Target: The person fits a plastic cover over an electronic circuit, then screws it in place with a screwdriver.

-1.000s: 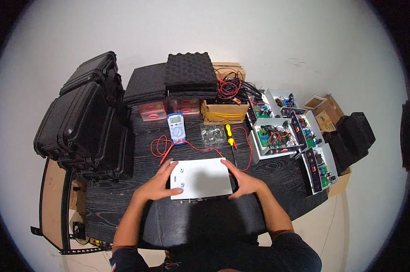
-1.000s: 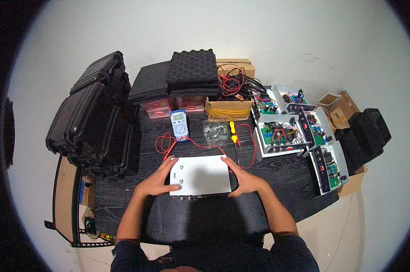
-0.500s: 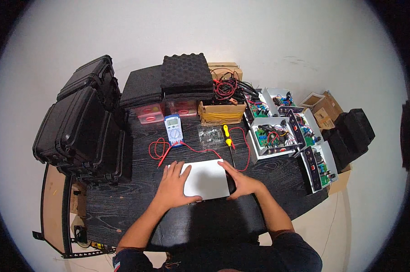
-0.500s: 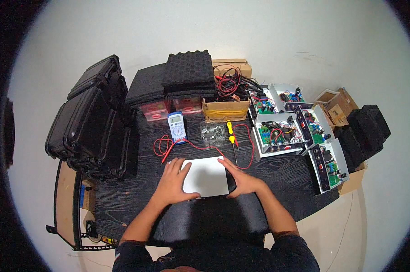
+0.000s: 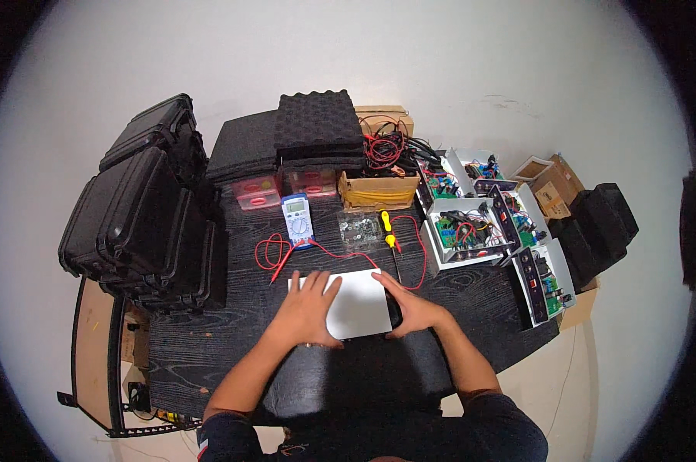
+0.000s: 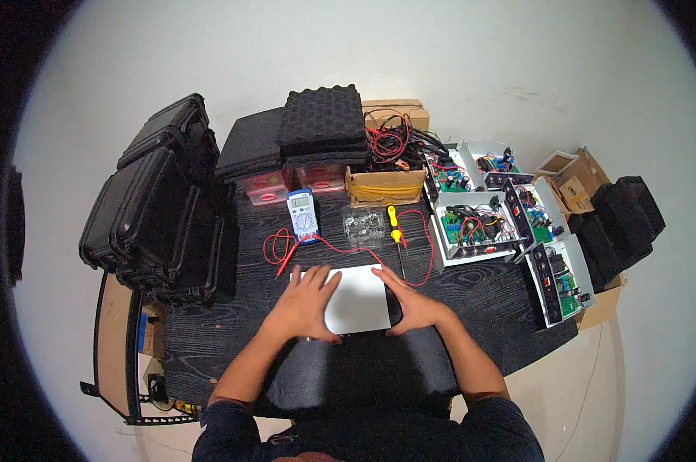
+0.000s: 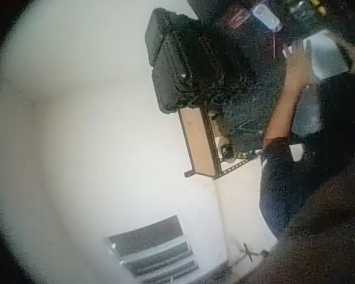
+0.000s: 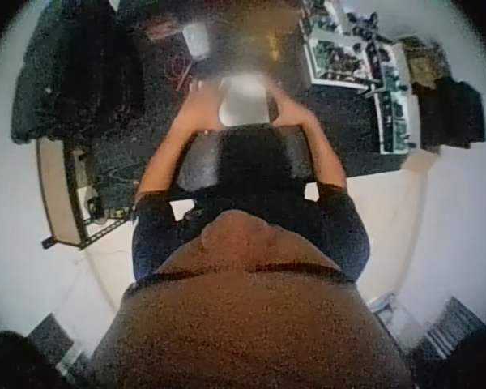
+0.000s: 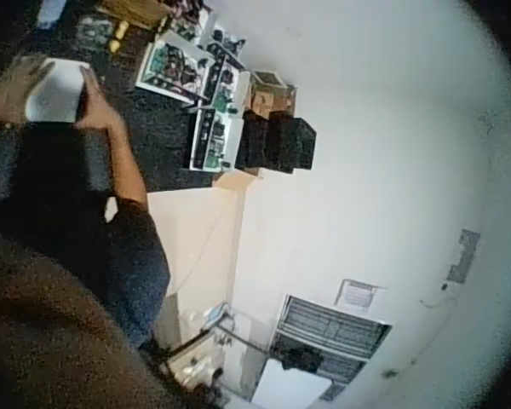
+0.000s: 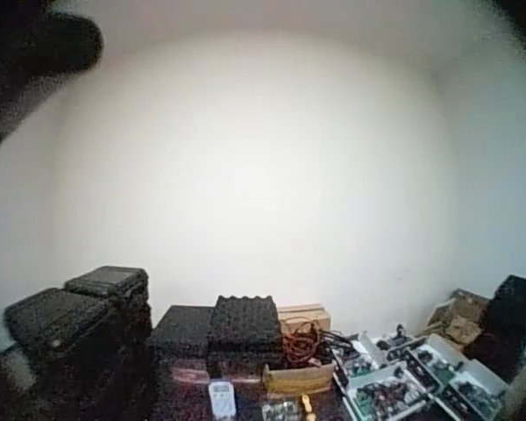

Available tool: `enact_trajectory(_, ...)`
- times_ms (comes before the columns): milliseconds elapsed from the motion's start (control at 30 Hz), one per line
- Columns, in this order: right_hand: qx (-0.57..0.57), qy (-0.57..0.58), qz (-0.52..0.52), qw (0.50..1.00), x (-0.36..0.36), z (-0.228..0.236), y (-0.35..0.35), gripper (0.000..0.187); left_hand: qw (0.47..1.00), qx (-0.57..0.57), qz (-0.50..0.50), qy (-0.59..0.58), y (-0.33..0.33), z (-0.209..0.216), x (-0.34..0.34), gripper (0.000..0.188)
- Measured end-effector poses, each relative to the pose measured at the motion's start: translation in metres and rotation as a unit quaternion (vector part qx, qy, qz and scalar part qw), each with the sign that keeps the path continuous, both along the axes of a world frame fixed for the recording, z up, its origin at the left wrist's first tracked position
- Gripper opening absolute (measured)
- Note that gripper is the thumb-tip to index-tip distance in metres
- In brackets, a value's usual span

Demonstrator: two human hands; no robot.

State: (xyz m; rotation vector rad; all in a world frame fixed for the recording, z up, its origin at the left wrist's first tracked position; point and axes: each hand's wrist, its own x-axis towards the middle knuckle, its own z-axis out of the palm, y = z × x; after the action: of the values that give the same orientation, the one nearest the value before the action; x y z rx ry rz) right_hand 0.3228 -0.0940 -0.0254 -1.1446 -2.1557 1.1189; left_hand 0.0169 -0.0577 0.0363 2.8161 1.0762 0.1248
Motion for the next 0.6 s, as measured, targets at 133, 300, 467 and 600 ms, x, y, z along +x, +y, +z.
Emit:
enact_trajectory(133,0.000,0.005,-0.001,1.000,-0.002,0.001,-0.001,0.145,1.000,-0.021,-0.017,0.010,0.005,0.004,0.013,0.128)
enact_trajectory(300,0.051,0.074,0.000,0.996,-0.011,0.000,-0.002,0.143,0.993,-0.014,-0.026,-0.117,0.009,0.017,-0.007,0.129)
enact_trajectory(467,0.090,0.342,-0.085,0.932,-0.033,-0.063,-0.016,0.108,0.951,0.036,-0.011,-0.306,0.021,0.012,-0.012,0.138)
enact_trajectory(600,-0.023,-0.075,-0.036,0.996,-0.073,-0.039,-0.028,0.096,0.883,0.050,-0.038,-0.465,0.030,-0.039,0.000,0.146)
